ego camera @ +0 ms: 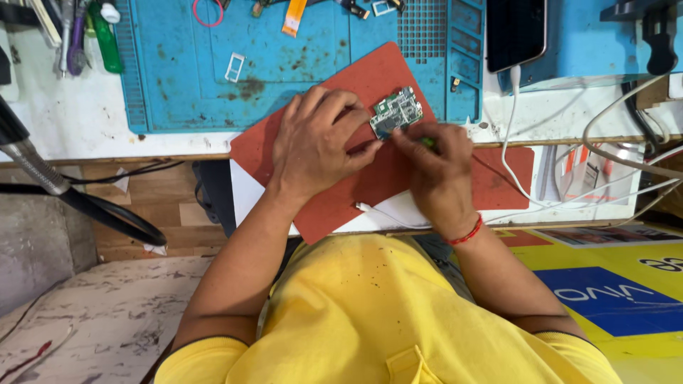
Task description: The person works on a circuit board using their hands to press and rub various components on the board's surface.
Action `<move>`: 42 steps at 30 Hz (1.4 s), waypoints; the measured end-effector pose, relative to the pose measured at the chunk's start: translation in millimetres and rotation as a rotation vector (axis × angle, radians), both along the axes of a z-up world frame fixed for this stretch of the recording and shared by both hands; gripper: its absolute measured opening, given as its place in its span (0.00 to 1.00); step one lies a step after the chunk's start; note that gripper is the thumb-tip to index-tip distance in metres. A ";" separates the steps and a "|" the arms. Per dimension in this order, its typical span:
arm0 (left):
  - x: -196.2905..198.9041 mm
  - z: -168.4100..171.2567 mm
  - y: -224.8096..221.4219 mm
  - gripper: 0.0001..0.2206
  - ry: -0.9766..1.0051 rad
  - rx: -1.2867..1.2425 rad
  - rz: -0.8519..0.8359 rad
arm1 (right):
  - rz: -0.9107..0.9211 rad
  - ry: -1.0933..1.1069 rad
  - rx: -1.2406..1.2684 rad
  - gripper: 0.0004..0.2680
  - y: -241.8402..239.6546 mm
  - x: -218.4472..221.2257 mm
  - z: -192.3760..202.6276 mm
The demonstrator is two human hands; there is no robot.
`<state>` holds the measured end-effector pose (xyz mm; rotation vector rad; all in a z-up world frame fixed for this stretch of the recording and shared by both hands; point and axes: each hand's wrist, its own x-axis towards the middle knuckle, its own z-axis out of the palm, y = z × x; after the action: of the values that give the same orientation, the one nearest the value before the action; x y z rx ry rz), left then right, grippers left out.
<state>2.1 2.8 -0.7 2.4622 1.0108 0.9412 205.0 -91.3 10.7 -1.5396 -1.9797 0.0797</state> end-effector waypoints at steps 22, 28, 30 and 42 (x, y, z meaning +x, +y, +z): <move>1.4 -12.3 -12.0 0.16 -0.111 0.121 0.027 | -0.011 0.025 -0.052 0.12 17.1 15.4 6.2; -4.8 -6.2 -10.8 0.14 -0.102 0.020 -0.009 | 0.041 0.037 -0.053 0.11 17.7 16.3 2.8; -4.1 -4.7 -12.5 0.10 -0.119 0.017 0.013 | -0.060 0.085 -0.068 0.08 26.4 20.0 3.5; -1.8 -3.7 -12.9 0.04 -0.167 0.026 0.066 | 0.208 -0.060 -0.121 0.11 57.1 22.7 11.0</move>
<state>0.3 -10.1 -4.4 2.3372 1.0338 1.1660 227.6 -34.2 21.7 -1.4184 -2.2133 0.2452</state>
